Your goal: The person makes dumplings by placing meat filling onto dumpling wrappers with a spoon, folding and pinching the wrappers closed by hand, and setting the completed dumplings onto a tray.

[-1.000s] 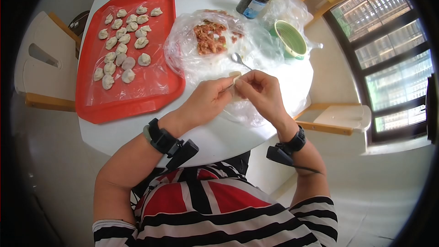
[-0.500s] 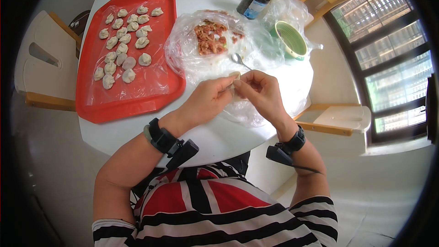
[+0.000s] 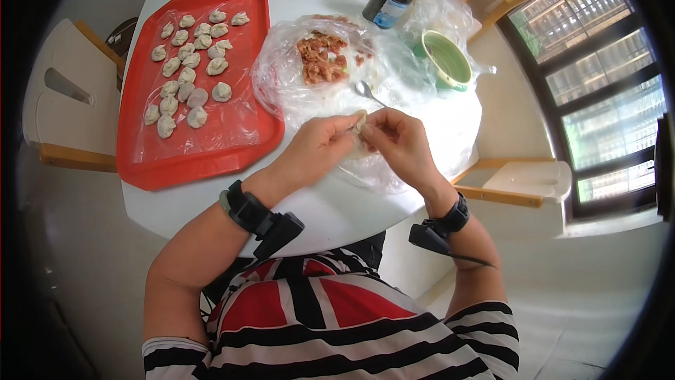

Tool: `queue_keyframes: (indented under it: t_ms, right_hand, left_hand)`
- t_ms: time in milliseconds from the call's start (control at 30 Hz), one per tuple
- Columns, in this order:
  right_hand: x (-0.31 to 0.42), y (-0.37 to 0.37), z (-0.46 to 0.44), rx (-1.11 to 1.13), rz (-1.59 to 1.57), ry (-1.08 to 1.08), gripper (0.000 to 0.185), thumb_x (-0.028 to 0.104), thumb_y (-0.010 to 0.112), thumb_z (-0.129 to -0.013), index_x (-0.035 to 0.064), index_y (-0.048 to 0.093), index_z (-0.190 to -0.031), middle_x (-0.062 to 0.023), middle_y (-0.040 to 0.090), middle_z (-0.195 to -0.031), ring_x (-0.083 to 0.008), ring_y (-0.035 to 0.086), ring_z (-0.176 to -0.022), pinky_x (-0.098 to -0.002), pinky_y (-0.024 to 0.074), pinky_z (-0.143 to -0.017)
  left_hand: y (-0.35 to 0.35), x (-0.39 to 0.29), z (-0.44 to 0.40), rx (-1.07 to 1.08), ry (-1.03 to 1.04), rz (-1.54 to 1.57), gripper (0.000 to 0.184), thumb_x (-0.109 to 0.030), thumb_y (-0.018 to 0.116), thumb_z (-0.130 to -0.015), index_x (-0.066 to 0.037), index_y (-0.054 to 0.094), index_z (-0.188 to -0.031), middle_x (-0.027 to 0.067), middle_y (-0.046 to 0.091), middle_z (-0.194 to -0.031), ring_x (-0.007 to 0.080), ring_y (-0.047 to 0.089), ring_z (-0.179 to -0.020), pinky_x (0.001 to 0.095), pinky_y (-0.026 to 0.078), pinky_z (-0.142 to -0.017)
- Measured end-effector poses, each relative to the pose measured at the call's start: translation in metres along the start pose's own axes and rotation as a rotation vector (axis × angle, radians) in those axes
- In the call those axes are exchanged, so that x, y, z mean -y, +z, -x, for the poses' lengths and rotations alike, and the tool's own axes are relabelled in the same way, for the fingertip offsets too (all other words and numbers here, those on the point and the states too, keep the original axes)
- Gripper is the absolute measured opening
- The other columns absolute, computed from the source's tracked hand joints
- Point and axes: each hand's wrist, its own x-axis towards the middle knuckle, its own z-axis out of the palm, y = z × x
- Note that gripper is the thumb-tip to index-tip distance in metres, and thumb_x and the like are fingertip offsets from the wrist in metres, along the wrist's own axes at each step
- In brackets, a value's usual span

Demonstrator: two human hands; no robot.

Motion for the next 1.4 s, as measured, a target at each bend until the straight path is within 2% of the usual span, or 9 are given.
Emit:
queue_keyframes:
  t_ms: [300,600,700,767,900,1067,1167,1300,1400]
  right_hand:
    - [0.000,0.000,0.000,0.018,0.000,-0.006,0.014,0.008,0.061,-0.092,-0.0052,0.060,-0.096,-0.0037,0.063,-0.081,-0.0072,0.058,-0.071,-0.0217,0.0488,-0.064]
    - [0.001,0.000,0.000,0.051,-0.008,-0.010,0.013,0.008,0.058,-0.094,-0.0042,0.059,-0.096,-0.0039,0.062,-0.082,-0.0076,0.059,-0.072,-0.0228,0.0499,-0.065]
    - [0.000,-0.002,0.000,0.078,-0.018,-0.026,0.012,0.008,0.058,-0.094,-0.0039,0.058,-0.096,-0.0041,0.062,-0.083,-0.0079,0.059,-0.073,-0.0233,0.0505,-0.066]
    - [0.001,-0.003,0.000,0.090,-0.030,-0.033,0.012,0.008,0.057,-0.094,-0.0038,0.058,-0.096,-0.0042,0.062,-0.083,-0.0080,0.060,-0.073,-0.0235,0.0508,-0.066]
    - [0.002,-0.004,0.002,0.095,-0.062,-0.016,0.013,0.009,0.056,-0.095,-0.0034,0.057,-0.097,-0.0045,0.062,-0.084,-0.0085,0.061,-0.075,-0.0235,0.0511,-0.067]
    - [0.001,-0.005,0.004,0.115,-0.131,0.008,0.014,0.011,0.056,-0.096,-0.0029,0.056,-0.097,-0.0048,0.062,-0.085,-0.0088,0.061,-0.075,-0.0232,0.0508,-0.067]
    - [0.000,-0.005,0.005,0.123,-0.172,0.025,0.014,0.012,0.055,-0.097,-0.0023,0.056,-0.098,-0.0051,0.063,-0.086,-0.0093,0.061,-0.076,-0.0234,0.0502,-0.067]
    - [0.000,-0.008,0.007,0.138,-0.311,0.063,0.014,0.015,0.056,-0.096,0.0005,0.056,-0.098,-0.0049,0.063,-0.087,-0.0101,0.060,-0.078,-0.0235,0.0486,-0.068]
    - [0.003,-0.011,0.012,0.153,-0.406,0.101,0.012,0.015,0.057,-0.095,0.0024,0.056,-0.097,-0.0052,0.063,-0.090,-0.0102,0.059,-0.081,-0.0244,0.0477,-0.071]
  left_hand:
    - [0.002,0.011,-0.004,-0.015,0.036,0.083,0.037,-0.010,0.047,-0.099,0.006,0.050,-0.132,0.0053,0.065,-0.105,0.0066,0.059,-0.092,0.0215,0.049,-0.081]
    - [0.004,-0.006,0.000,-0.039,0.036,0.143,0.037,-0.015,0.055,-0.098,0.005,0.054,-0.128,0.0051,0.066,-0.104,0.0069,0.061,-0.092,0.0217,0.050,-0.081]
    - [0.002,-0.005,-0.001,-0.036,-0.007,0.109,0.033,-0.016,0.054,-0.099,0.003,0.058,-0.126,0.0025,0.066,-0.099,0.0050,0.060,-0.086,0.0197,0.049,-0.076]
    - [0.004,0.006,-0.004,-0.043,0.035,0.256,0.033,-0.019,0.053,-0.099,0.001,0.059,-0.125,-0.0008,0.065,-0.093,0.0023,0.054,-0.077,0.0183,0.045,-0.067]
    - [0.005,0.005,-0.003,-0.053,0.064,0.174,0.032,-0.021,0.052,-0.100,0.001,0.061,-0.122,-0.0027,0.062,-0.086,0.0021,0.048,-0.070,0.0186,0.041,-0.062]
    - [0.004,0.000,0.000,-0.167,0.095,-0.102,0.026,-0.021,0.051,-0.100,0.002,0.063,-0.098,-0.0032,0.055,-0.075,0.0036,0.046,-0.067,0.0212,0.040,-0.060]
    - [0.004,0.000,0.000,-0.187,0.108,-0.101,0.027,-0.022,0.050,-0.101,0.001,0.061,-0.093,-0.0038,0.054,-0.074,0.0039,0.044,-0.064,0.0226,0.040,-0.057]
    - [0.003,0.011,-0.005,-0.230,0.174,-0.041,0.026,-0.023,0.049,-0.101,-0.001,0.060,-0.094,-0.0041,0.052,-0.073,0.0043,0.043,-0.063,0.0230,0.038,-0.055]
    - [-0.002,0.009,-0.004,-0.207,0.069,-0.022,0.028,-0.027,0.045,-0.103,-0.003,0.059,-0.104,-0.0010,0.058,-0.081,0.0056,0.053,-0.071,0.0228,0.045,-0.063]
